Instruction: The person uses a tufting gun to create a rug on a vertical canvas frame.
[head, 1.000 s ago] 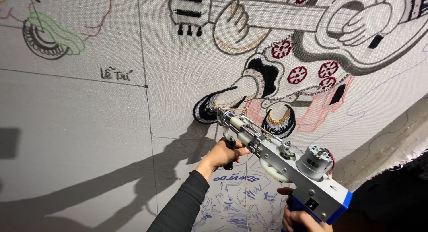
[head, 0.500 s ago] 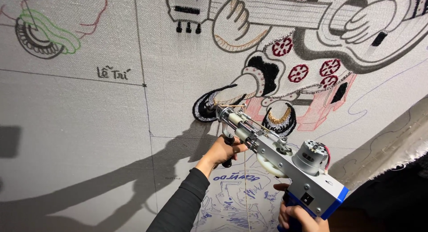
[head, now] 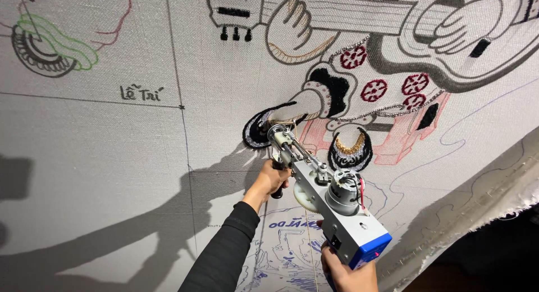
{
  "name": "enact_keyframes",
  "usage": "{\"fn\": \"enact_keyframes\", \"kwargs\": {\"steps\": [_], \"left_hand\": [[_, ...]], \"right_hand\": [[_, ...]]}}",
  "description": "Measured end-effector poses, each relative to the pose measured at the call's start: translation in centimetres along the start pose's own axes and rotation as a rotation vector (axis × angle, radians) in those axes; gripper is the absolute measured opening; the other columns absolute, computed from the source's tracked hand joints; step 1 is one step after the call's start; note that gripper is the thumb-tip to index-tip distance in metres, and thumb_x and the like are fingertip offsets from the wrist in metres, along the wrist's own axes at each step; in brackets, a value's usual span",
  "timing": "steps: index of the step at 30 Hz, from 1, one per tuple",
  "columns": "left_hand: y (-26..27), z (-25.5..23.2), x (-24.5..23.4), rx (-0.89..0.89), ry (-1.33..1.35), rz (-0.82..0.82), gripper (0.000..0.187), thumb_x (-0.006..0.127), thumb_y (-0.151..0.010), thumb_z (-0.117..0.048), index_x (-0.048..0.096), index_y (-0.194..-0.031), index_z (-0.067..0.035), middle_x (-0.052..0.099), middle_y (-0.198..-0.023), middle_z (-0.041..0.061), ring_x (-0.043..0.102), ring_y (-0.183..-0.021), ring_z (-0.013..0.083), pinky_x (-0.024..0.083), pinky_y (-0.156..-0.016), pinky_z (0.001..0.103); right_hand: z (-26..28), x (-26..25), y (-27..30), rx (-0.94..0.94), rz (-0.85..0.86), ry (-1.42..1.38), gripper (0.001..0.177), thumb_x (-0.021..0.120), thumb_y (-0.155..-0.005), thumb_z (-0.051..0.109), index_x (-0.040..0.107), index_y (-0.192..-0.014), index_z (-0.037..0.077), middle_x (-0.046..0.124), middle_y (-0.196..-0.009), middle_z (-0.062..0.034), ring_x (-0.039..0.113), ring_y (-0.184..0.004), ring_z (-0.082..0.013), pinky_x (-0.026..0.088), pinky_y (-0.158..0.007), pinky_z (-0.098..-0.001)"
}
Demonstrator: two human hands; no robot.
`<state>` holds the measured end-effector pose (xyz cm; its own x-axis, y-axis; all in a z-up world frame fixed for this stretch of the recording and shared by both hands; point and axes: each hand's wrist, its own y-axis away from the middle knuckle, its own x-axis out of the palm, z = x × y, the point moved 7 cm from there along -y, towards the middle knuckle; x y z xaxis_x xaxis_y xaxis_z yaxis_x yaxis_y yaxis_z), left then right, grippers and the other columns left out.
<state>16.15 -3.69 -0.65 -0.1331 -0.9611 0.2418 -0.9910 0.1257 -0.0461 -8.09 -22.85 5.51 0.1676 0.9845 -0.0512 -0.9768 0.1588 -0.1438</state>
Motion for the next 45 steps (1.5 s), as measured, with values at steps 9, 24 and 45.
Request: {"fn": "enact_keyframes", "kwargs": {"steps": [9, 24, 45], "left_hand": [[-1.5, 0.7, -0.2, 0.097, -0.004, 0.068, 0.015, 0.073, -0.086, -0.004, 0.06, -0.08, 0.0, 0.06, -0.063, 0.007, 0.057, -0.049, 0.0156, 0.046, -0.046, 0.032], [1.6, -2.9, 1.2, 0.051, -0.074, 0.171, 0.019, 0.08, -0.081, -0.012, 0.066, -0.088, -0.001, 0.064, -0.07, 0.004, 0.057, -0.053, 0.0114, 0.047, -0.05, 0.029], [11.0, 0.1, 4.8, -0.024, 0.024, 0.185, 0.018, 0.072, -0.091, -0.011, 0.079, -0.104, -0.002, 0.071, -0.075, 0.0, 0.054, -0.056, 0.0073, 0.046, -0.055, 0.026]], "right_hand": [[0.5, 0.1, -0.7, -0.005, -0.038, 0.042, 0.028, 0.068, -0.075, -0.006, 0.067, -0.103, -0.005, 0.065, -0.068, -0.0116, 0.058, -0.05, -0.0153, 0.046, -0.046, -0.0304], [-1.4, -3.4, -2.1, 0.016, 0.091, -0.051, 0.048, 0.065, -0.068, -0.004, 0.067, -0.116, -0.008, 0.062, -0.068, -0.0103, 0.059, -0.052, -0.0184, 0.048, -0.047, -0.0326], [-2.4, -10.1, -0.7, 0.195, 0.309, -0.178, 0.062, 0.074, -0.064, 0.008, 0.059, -0.122, -0.011, 0.058, -0.063, -0.0165, 0.058, -0.049, -0.0261, 0.048, -0.044, -0.0392]]}}
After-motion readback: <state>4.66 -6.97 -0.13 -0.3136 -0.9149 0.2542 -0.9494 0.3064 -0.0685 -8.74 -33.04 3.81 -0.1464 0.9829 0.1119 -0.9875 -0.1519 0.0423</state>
